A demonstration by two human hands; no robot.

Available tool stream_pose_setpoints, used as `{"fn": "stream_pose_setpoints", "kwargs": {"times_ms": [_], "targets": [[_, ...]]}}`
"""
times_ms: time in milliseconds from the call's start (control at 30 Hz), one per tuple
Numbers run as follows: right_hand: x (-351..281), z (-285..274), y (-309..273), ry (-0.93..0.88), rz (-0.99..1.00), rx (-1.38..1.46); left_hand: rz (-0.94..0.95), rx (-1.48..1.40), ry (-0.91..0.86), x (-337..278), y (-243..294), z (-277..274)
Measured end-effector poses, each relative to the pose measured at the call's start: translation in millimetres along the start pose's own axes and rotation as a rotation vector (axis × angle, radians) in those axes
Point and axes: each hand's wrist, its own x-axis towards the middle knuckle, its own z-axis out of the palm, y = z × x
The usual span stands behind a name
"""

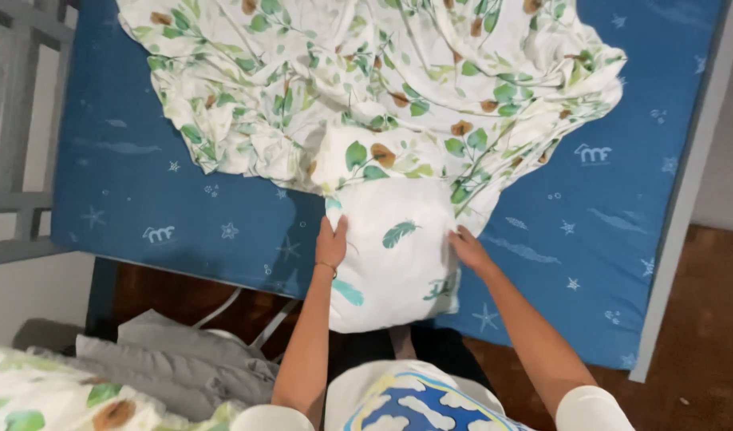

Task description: The person places a pillow on a bed and inserts it into a floral-patterned pillowcase. They pull the fabric over the pillow, tuck the edges, and smooth the case to fit snugly around the pillow.

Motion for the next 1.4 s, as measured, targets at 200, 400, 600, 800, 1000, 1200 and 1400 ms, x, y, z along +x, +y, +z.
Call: {"fn": "stream_pose_setpoints", "kwargs": {"times_ms": [200, 400, 600, 800, 1000, 1200, 1400], "targets": [[-69, 8, -64, -0.11, -0.354, -0.015, 0.219, 0.277, 0.042, -32, 25, 10], [-135, 15, -138, -0.23, -0.396, -0.006, 0.354, 0.428, 0.058, -79, 86, 33], [-169, 2, -143, -0.266, -0.214, 0.323, 0.382, 0.478, 0.016, -79, 109, 67], [-133, 5, -98, -0.268, -0.226, 0.109, 0.305, 0.662, -0.053, -32, 62, 93], [-88, 12, -83, 0.062, -0.578, -0.179, 0.316, 0.653, -0.084, -37, 53, 81], [-84, 27, -135, 0.306, -0.804, -0.322, 0.358, 0.567, -0.113, -44, 56, 67], [-32, 48, -154, 0.595, -0.933, -0.587, 0.36, 0.373, -0.13, -52, 69, 62]]}}
